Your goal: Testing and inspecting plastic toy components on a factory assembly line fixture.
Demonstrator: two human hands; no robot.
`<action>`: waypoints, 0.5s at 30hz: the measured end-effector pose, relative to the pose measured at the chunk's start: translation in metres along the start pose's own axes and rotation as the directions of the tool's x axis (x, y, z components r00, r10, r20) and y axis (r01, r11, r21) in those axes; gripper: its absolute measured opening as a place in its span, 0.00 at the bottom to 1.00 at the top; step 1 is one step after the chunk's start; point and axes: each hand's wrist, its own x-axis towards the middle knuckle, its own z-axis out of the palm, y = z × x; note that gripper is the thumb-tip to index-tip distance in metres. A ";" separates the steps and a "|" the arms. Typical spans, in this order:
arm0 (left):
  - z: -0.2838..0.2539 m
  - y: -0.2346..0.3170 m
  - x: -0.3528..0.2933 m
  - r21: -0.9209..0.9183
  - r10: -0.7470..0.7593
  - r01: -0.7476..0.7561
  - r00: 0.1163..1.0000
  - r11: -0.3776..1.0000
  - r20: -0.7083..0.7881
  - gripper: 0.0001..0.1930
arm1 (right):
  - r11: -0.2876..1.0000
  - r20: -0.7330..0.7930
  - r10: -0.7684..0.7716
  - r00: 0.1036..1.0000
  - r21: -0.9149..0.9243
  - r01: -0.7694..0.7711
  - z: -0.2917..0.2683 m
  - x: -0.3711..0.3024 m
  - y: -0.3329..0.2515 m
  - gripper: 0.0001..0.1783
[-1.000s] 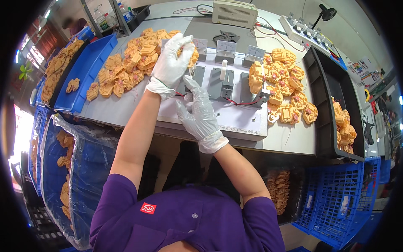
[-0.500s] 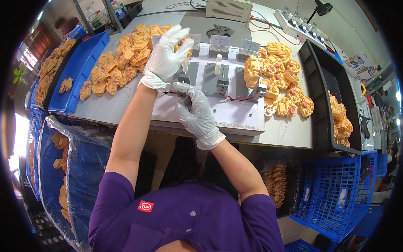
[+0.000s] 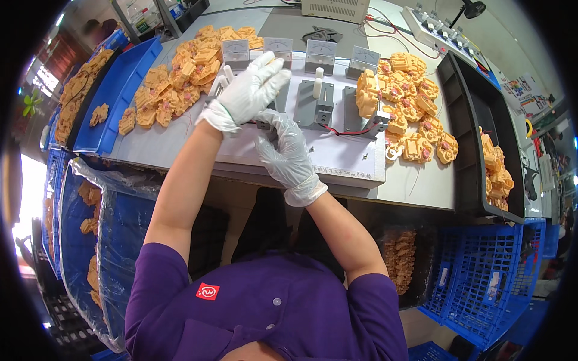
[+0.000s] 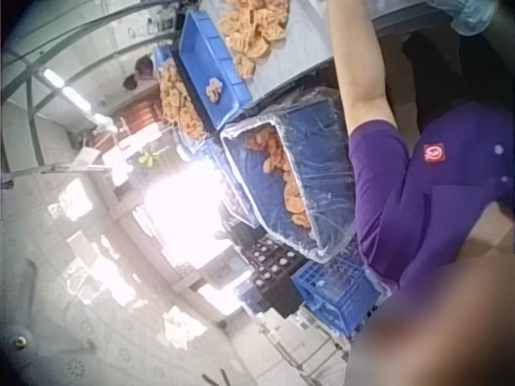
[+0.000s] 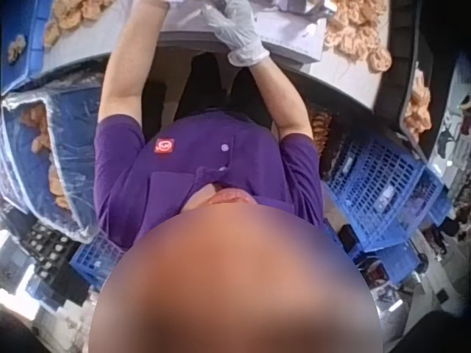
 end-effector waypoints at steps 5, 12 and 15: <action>-0.015 0.012 -0.010 -0.011 -0.006 0.005 0.991 1.000 -0.132 0.30 | 0.952 -0.074 -0.206 0.976 -0.247 0.183 0.005 -0.006 0.002 0.24; 0.000 0.066 -0.081 -0.623 -0.282 -0.156 0.790 0.766 -0.545 0.22 | 0.698 -0.057 0.036 0.998 -0.713 -0.066 -0.006 0.006 -0.015 0.19; 0.027 0.035 -0.099 -0.645 -0.326 -0.172 0.750 0.745 -0.576 0.22 | 0.721 0.022 0.089 0.996 -0.692 -0.049 -0.007 0.011 -0.022 0.17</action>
